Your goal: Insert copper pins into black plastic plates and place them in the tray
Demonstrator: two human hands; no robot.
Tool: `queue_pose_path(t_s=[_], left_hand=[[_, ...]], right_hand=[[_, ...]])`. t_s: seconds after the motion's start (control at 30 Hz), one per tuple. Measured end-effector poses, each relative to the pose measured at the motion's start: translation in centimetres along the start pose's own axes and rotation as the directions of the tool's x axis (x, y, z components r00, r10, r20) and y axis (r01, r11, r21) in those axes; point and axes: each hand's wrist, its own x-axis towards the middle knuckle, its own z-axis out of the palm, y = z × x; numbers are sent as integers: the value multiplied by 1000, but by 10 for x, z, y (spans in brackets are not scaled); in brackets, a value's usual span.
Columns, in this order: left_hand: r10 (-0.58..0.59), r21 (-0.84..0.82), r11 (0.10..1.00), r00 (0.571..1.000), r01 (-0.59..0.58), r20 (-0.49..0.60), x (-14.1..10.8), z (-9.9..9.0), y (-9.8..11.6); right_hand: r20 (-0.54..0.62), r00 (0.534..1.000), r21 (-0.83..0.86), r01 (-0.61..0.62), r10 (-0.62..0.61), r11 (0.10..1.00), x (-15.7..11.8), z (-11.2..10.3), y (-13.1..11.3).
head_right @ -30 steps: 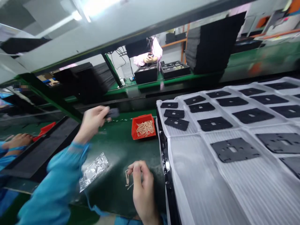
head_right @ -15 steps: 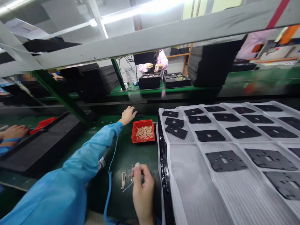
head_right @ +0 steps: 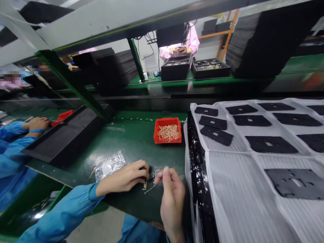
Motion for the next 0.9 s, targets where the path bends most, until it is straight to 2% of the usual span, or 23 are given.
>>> queue_pose_path(t_s=[0.23,0.37,0.43,0.53,0.6,0.7,0.77,0.8,0.9], left_hand=[[-15,-83,996,1000,14,-17,11,-1,-15],[-99,-243,968,988,67,-122,7,-1,-8],[-196,-358,927,957,109,-216,5,0,-1],[-348,-557,822,882,123,-319,3,6,13],[-425,-673,735,831,85,-360,4,12,21],[-509,-792,609,752,-28,-418,6,22,33],[-539,-833,540,709,-123,-455,8,28,38],[-546,-842,511,693,-169,-470,10,31,41],[-553,-848,448,658,-282,-511,13,38,45]], right_hand=[[-20,999,-49,30,-32,998,2,-3,-2],[-18,999,-100,41,-43,994,1,-5,-2],[9,999,-195,47,-46,980,0,-4,-2],[73,997,-346,49,-26,937,0,-2,-2],[112,994,-387,47,-3,921,0,-1,-2],[178,982,-359,4,65,933,1,1,-2],[264,952,-284,-78,156,956,1,1,-3],[322,922,-232,-142,213,962,1,2,-3],[503,782,-61,-391,367,918,2,2,-5]])
